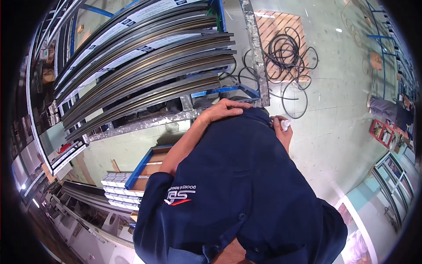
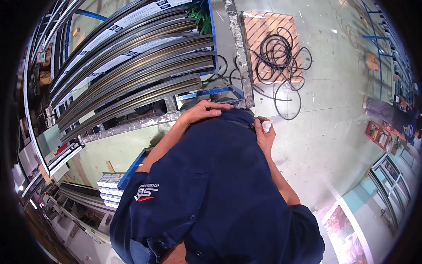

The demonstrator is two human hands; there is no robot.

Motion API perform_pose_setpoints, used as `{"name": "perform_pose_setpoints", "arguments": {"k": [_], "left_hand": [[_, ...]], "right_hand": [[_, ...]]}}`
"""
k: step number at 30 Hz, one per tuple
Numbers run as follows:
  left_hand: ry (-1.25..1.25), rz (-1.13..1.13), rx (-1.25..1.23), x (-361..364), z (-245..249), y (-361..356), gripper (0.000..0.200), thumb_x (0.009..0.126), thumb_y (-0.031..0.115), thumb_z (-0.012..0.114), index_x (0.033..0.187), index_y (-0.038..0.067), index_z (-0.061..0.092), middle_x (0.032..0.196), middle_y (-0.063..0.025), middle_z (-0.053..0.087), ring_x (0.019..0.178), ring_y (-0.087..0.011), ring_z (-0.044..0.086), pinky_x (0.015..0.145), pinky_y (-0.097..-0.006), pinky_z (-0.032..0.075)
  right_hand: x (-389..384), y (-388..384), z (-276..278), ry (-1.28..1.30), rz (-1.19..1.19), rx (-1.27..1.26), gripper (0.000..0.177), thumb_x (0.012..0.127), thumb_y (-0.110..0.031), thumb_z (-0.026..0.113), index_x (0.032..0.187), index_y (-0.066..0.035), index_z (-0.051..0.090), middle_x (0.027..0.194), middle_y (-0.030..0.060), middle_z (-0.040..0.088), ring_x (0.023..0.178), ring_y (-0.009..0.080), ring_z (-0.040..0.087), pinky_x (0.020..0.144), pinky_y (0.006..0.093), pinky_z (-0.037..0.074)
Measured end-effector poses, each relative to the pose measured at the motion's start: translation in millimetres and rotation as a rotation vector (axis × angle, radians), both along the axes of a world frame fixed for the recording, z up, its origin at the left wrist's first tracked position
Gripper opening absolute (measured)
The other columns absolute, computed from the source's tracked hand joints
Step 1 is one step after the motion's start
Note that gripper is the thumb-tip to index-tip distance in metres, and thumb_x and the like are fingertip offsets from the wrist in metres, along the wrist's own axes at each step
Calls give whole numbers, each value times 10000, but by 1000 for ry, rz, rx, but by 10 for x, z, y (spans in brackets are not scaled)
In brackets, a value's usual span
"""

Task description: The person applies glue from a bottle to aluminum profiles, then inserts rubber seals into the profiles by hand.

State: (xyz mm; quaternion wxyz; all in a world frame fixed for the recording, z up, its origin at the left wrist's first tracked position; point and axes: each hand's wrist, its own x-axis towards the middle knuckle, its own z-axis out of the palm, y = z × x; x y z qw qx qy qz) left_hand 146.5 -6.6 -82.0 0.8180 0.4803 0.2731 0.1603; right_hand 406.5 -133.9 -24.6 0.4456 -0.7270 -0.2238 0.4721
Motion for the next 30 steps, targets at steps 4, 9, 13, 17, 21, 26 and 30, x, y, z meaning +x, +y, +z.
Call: {"name": "perform_pose_setpoints", "arguments": {"k": [4,9,13,17,21,26,30], "left_hand": [[-275,98,-286,33,-42,-113,538,1010,290,663,1433,-29,567,1460,-178,589,1398,-289,529,1200,-396,374],[-451,246,-504,24,-42,-262,539,1041,214,613,1470,-81,471,1514,-239,506,1442,-343,467,1240,-425,341],[-441,299,-619,-71,-1,-363,626,996,244,684,1475,-86,450,1533,-248,478,1463,-350,436,1258,-445,310],[-420,337,-644,-185,58,-420,669,996,269,684,1479,-112,422,1549,-269,447,1471,-347,423,1259,-435,309],[-366,355,-618,-260,188,-418,675,1004,301,670,1474,-119,428,1540,-258,463,1463,-331,437,1255,-417,316],[-252,372,-546,-248,354,-328,576,1016,299,654,1410,-104,534,1495,-208,540,1418,-295,498,1232,-393,347],[-156,376,-367,-217,550,-123,441,1009,242,662,1350,-37,633,1447,-160,602,1363,-270,546,1186,-373,392]], "right_hand": [[21,-92,-79,-43,8,-22,279,1000,-200,718,1125,44,661,1039,101,733,897,148,680,833,289,553],[16,-137,-175,-69,-25,-28,255,995,-197,724,1073,40,669,981,102,745,840,139,690,776,282,552],[31,-147,-259,-67,-1,-51,250,988,-193,732,1044,41,665,943,108,746,797,139,692,748,276,551],[5,-87,-278,-68,24,-48,233,982,-183,734,1027,33,662,924,108,745,776,139,692,735,268,549],[9,-4,-294,-75,62,-40,218,978,-177,732,1025,24,662,902,99,742,778,137,689,729,266,547],[15,133,-250,-124,148,-41,217,972,-196,736,1007,9,672,883,71,739,774,121,670,731,265,539],[59,288,-292,-135,236,-29,221,954,-202,750,993,6,689,866,55,727,782,109,661,735,262,524]]}}
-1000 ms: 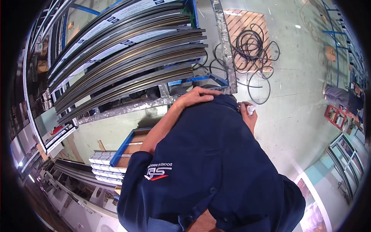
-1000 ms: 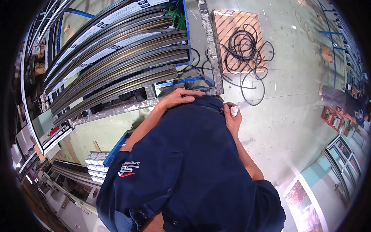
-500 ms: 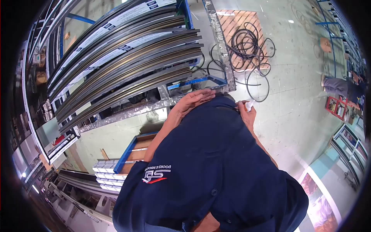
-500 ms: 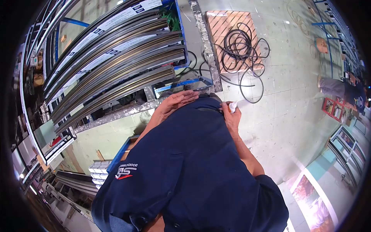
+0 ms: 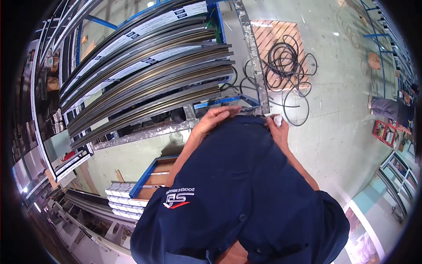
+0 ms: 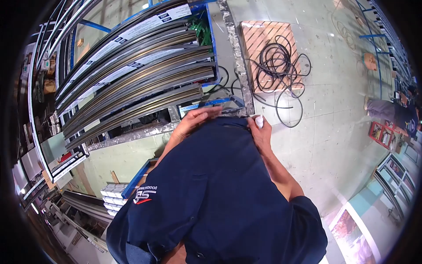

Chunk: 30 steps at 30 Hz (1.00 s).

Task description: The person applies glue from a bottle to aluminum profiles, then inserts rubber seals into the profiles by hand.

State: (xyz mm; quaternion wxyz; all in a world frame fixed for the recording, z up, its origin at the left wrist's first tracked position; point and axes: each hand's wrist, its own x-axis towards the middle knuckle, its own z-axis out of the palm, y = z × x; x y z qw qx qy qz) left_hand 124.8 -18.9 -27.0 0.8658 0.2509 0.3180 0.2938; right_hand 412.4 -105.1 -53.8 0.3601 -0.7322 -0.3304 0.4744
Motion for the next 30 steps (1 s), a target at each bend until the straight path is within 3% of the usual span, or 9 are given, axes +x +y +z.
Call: {"name": "perform_pose_setpoints", "arguments": {"k": [4,7,10,12,17,21,23,25,30], "left_hand": [[334,-44,448,3,65,376,349,949,139,719,1283,40,710,1376,-116,669,1300,-247,587,1112,-374,455],[996,204,1240,91,250,918,313,835,57,760,1145,18,743,1247,-122,714,1064,-300,643,932,-405,523],[1282,190,1453,57,18,1341,269,820,79,762,1084,30,749,1163,-86,699,1035,-305,606,907,-420,499],[1297,101,1455,14,-66,1448,273,823,82,757,1093,39,750,1127,-75,683,1043,-300,600,911,-422,489],[1283,-56,1399,-48,-28,1536,232,839,84,746,1063,29,731,1015,-94,647,1028,-308,602,897,-446,483],[1064,358,1121,-90,-171,1553,213,877,93,728,1072,14,700,1006,-158,654,951,-362,629,830,-424,513],[880,477,780,-152,-246,1559,201,947,128,699,1100,-3,693,969,-101,715,887,-231,675,813,-343,531],[664,561,582,-224,-349,1588,222,992,154,679,1132,-18,692,932,-38,718,863,-113,640,828,-303,533],[290,726,434,-392,-444,1552,226,1043,125,619,1215,-15,662,1050,-85,705,955,-157,666,896,-319,552]], "right_hand": [[-104,600,63,50,0,45,272,948,-239,745,1042,15,719,877,59,730,814,118,672,748,271,516],[-261,1241,-20,221,-16,94,319,960,-268,728,1101,17,721,964,63,743,886,147,711,769,273,519],[-502,1765,-124,378,79,121,338,944,-228,746,1163,25,695,983,76,735,877,148,699,750,280,521],[-671,2011,-82,370,113,117,316,930,-183,754,1148,39,698,913,68,727,797,119,654,717,283,516],[-690,2202,199,318,269,170,408,918,-189,774,1223,51,649,950,79,708,848,132,659,751,289,516],[-491,2153,147,-143,420,290,474,896,-231,766,1225,56,580,1049,188,687,940,279,679,844,365,530],[-473,2062,257,-296,485,315,390,896,-210,754,1149,42,595,1024,217,702,930,336,705,823,394,535],[-476,2026,433,-344,615,296,353,905,-203,747,1127,37,612,976,221,709,893,352,712,803,404,538],[-576,2114,585,-394,704,302,277,910,-204,749,1064,10,662,874,213,729,800,365,721,740,420,548]]}}
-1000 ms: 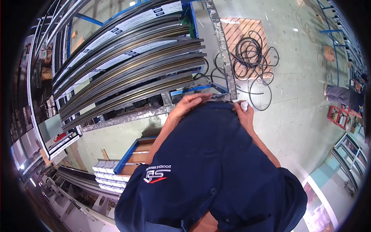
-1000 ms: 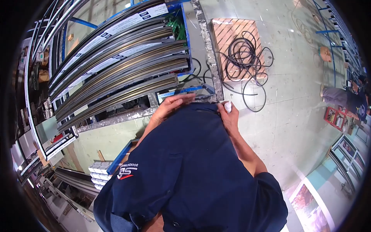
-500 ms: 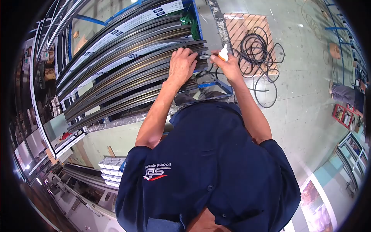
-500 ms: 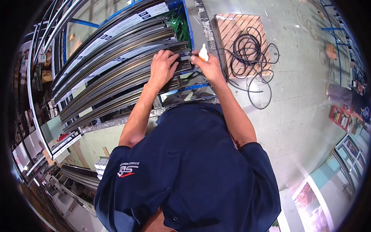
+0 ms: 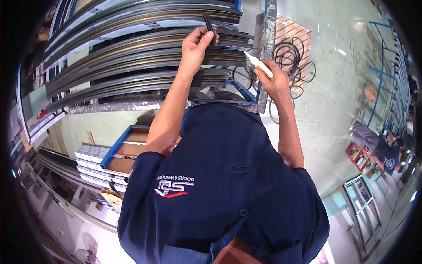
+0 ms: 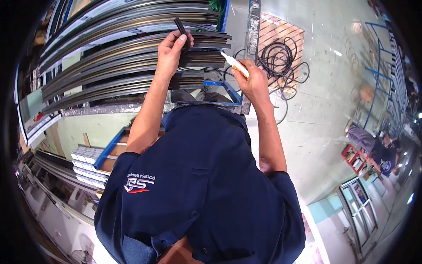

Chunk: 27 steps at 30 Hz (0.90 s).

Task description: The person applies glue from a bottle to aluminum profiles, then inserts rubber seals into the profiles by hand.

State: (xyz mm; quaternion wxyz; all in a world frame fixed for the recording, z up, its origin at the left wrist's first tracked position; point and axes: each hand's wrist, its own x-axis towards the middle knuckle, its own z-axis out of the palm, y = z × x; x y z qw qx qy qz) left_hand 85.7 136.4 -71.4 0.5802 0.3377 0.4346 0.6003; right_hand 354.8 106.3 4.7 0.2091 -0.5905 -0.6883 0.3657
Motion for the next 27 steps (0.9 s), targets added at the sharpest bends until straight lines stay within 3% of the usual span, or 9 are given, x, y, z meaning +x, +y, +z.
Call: {"name": "perform_pose_setpoints", "arguments": {"k": [5,8,22,27], "left_hand": [[-225,47,-6,-69,-31,-2,225,1048,122,611,1220,-14,661,1078,-104,704,980,-176,675,897,-337,564],[-226,88,28,-44,-4,7,238,1027,151,651,1190,-21,675,1009,-95,719,919,-155,682,868,-309,576],[-269,89,29,-64,-26,24,262,1026,167,659,1192,-35,669,1011,-105,727,901,-161,696,864,-313,587],[-268,85,29,-70,-42,21,266,1024,162,660,1201,-37,668,1013,-106,728,902,-161,698,865,-314,589]], "right_hand": [[-81,90,-12,-95,12,8,270,863,-239,763,990,-17,675,802,196,729,754,372,730,707,429,553],[-195,148,57,-178,62,13,274,862,-248,759,983,-16,676,805,204,728,767,379,731,712,433,555],[-414,235,17,-303,134,49,260,859,-254,740,977,-29,685,769,216,715,760,409,720,714,469,556],[-397,210,56,-298,88,50,291,860,-260,776,949,-5,664,764,221,702,725,375,721,659,420,536]]}}
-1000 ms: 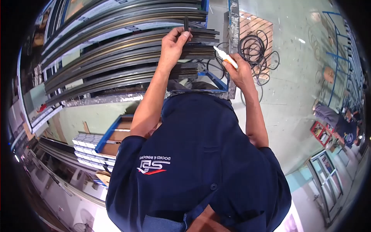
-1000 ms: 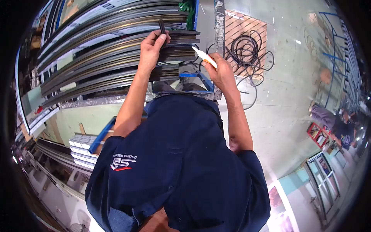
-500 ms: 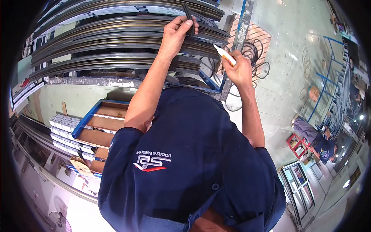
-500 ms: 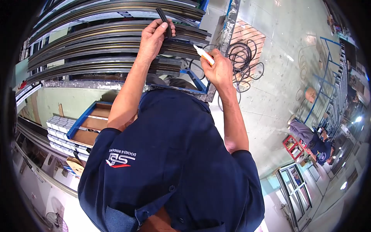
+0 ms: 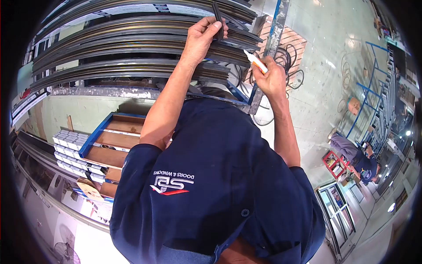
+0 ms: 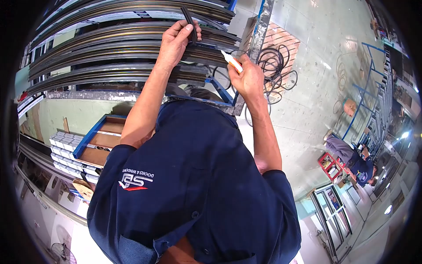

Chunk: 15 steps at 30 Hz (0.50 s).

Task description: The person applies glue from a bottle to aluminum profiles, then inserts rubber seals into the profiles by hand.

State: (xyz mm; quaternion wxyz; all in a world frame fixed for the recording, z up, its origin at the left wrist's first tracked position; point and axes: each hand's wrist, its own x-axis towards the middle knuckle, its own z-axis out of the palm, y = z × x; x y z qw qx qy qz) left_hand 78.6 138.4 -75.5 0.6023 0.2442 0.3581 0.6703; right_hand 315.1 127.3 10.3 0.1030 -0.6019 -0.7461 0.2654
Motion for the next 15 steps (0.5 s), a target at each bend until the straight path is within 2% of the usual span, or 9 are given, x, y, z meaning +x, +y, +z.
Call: {"name": "perform_pose_setpoints", "arguments": {"k": [4,7,15], "left_hand": [[1,-2,0,-3,14,3,263,1026,161,657,1201,-36,667,1011,-106,727,902,-161,698,864,-314,590],[6,-1,3,-6,20,4,261,1028,164,655,1199,-33,669,1010,-105,726,904,-161,697,866,-313,591],[-5,0,6,-7,13,-2,252,1029,162,653,1194,-28,670,1012,-103,725,909,-161,696,873,-311,591]], "right_hand": [[84,1,-24,-16,7,37,284,863,-263,774,938,-8,673,722,207,684,670,350,704,629,409,521],[100,-8,15,-25,-2,-2,261,861,-265,738,963,-33,675,680,195,670,679,394,695,643,458,528],[190,-24,-10,-14,-8,31,248,857,-256,754,934,-38,665,638,178,648,631,379,680,616,453,515]]}}
